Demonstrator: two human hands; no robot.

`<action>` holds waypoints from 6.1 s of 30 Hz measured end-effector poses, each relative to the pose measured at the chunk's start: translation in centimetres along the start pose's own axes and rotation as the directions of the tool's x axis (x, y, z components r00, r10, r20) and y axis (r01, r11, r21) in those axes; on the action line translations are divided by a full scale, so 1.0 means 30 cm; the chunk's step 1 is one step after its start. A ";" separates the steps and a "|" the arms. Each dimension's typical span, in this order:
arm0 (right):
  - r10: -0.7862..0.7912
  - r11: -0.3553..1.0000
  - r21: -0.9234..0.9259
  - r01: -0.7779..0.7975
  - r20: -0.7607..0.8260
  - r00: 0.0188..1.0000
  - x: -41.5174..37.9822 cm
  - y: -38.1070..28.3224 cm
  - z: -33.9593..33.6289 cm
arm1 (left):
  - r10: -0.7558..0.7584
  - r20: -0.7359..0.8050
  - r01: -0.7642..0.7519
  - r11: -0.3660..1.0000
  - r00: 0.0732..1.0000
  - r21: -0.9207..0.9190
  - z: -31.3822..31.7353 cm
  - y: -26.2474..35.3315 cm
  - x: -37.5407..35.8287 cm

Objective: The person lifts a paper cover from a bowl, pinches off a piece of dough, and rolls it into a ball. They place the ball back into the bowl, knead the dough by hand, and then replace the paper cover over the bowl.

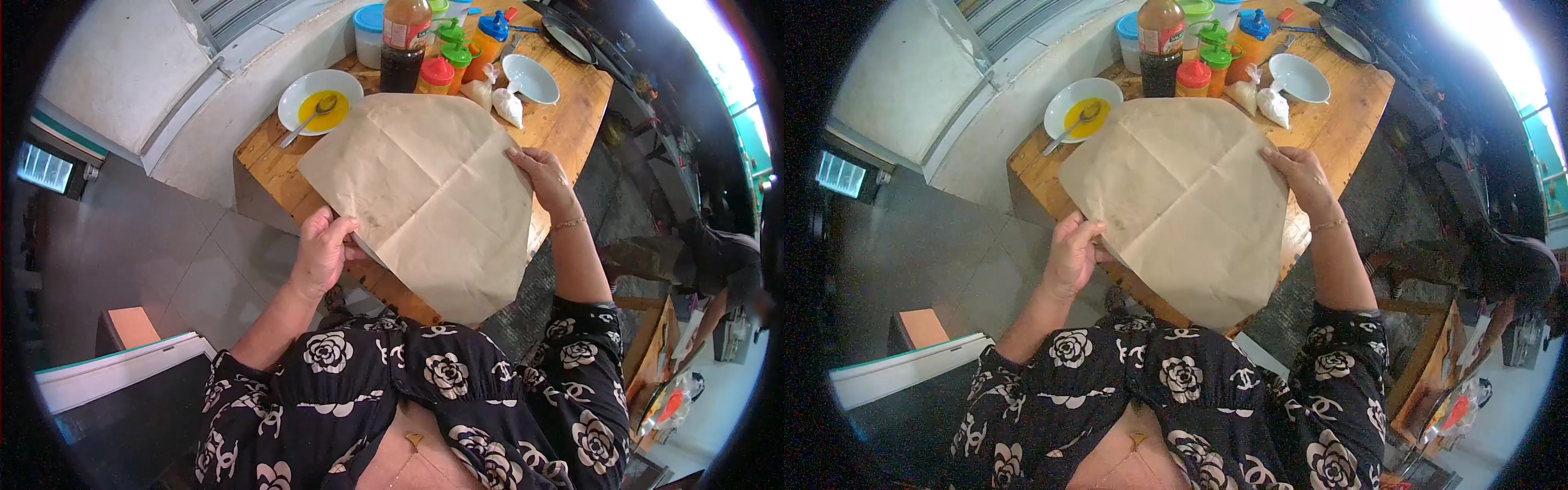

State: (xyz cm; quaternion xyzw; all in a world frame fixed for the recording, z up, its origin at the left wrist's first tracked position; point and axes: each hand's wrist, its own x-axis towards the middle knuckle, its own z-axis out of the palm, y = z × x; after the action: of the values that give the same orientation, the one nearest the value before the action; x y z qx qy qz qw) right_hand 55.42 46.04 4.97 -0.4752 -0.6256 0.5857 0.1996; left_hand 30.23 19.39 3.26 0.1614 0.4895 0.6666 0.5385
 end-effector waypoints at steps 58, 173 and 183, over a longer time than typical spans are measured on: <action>0.242 0.754 0.642 0.140 -0.470 0.849 -0.605 0.104 0.630 | 0.028 0.410 -0.407 0.212 0.911 0.889 -0.146 0.314 0.634; 0.079 0.990 0.139 -0.014 -0.477 0.875 -0.192 0.038 0.324 | -0.158 0.441 -0.428 0.113 0.883 0.897 0.254 0.173 0.863; 0.147 0.839 0.534 0.106 -0.410 0.900 -0.198 0.044 0.338 | -0.350 0.385 -0.331 0.206 0.854 0.921 0.271 0.185 0.869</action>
State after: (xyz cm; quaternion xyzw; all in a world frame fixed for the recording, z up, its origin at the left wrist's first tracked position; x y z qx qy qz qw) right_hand 50.49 35.43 3.19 -0.5243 -0.3675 0.6196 0.4541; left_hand 23.57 46.45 3.53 0.6337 0.6318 0.1298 0.4270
